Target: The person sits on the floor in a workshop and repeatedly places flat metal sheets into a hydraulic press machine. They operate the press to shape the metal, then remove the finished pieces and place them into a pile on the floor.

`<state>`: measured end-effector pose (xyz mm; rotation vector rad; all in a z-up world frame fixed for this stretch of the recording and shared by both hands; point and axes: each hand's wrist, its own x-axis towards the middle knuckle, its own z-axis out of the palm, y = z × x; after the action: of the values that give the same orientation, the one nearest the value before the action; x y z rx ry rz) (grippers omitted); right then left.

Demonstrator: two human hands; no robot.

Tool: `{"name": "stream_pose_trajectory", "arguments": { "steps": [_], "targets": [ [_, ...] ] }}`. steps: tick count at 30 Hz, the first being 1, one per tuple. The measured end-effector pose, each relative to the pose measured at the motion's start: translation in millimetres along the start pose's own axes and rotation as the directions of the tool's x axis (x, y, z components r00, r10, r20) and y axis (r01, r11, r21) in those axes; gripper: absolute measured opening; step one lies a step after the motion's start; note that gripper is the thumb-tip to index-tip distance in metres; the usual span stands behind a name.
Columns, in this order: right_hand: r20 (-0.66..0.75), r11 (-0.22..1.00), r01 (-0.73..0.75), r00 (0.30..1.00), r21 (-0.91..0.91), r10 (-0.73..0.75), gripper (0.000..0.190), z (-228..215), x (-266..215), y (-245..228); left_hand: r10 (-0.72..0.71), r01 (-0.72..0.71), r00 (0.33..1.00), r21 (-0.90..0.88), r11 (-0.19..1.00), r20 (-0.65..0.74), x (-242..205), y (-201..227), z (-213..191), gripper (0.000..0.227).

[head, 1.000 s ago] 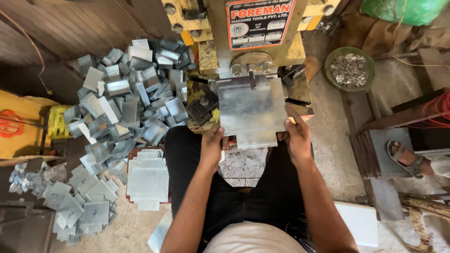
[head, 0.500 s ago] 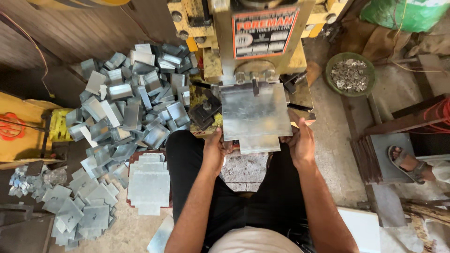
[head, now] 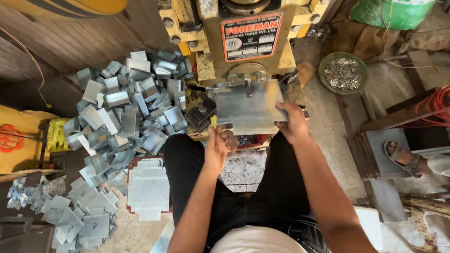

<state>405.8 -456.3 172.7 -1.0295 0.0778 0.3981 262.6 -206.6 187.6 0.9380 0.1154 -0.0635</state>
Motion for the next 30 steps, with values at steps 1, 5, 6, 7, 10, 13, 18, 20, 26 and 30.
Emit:
{"name": "stream_pose_trajectory", "arguments": {
  "steps": [1,5,6,7,10,13,18,20,26,30],
  "targets": [
    [-0.086,0.997,0.057,0.995,0.061,-0.052,0.03,5.7,-7.9,-0.5,0.003,-0.003,1.0,0.023,1.0,-0.006,-0.7,-2.0,2.6,0.089],
    [-0.076,0.948,0.262,0.965,0.18,-0.253,0.052,56.3,-101.1,12.2,-0.096,0.116,0.982,-0.12,0.986,0.165,-18.0,-27.6,8.6,0.088],
    [0.118,0.979,0.083,0.987,0.187,-0.106,0.051,66.4,-125.9,15.2,-0.077,0.136,0.964,-0.222,0.965,0.256,-23.8,-36.5,10.5,0.087],
    [0.308,0.983,-0.094,0.951,0.16,0.041,0.052,73.7,-141.8,16.8,-0.047,0.164,0.939,-0.32,0.933,0.342,-25.2,-43.0,11.8,0.088],
    [0.703,0.963,-0.255,0.67,-0.083,0.238,0.044,65.7,-182.1,9.0,-0.118,0.108,0.991,-0.157,0.982,-0.06,-19.0,-50.8,18.4,0.08],
    [0.525,1.0,-0.005,0.851,-0.006,0.007,0.026,42.5,-189.3,-2.6,-0.195,0.208,0.972,0.088,0.974,-0.134,-1.0,-24.1,10.3,0.074],
    [0.114,0.492,0.422,0.834,-0.761,-0.539,0.045,15.0,-119.2,-22.4,-0.297,0.312,0.897,-0.008,0.95,-0.328,14.7,16.6,22.1,0.064],
    [-0.051,0.714,0.137,0.971,-0.687,-0.235,0.051,11.6,-103.2,-19.6,-0.292,0.303,0.875,-0.033,0.952,-0.385,16.3,18.0,25.2,0.054],
    [-0.087,0.887,0.08,0.987,-0.455,-0.134,0.057,10.6,-92.8,11.0,-0.079,0.165,0.957,0.303,0.939,-0.278,-17.1,-4.5,6.1,0.047],
    [-0.097,0.908,0.096,0.984,-0.409,-0.148,0.058,17.2,-95.4,11.2,-0.026,0.118,0.968,0.358,0.926,-0.251,-15.2,-2.0,-1.9,0.048]
  ]
}}
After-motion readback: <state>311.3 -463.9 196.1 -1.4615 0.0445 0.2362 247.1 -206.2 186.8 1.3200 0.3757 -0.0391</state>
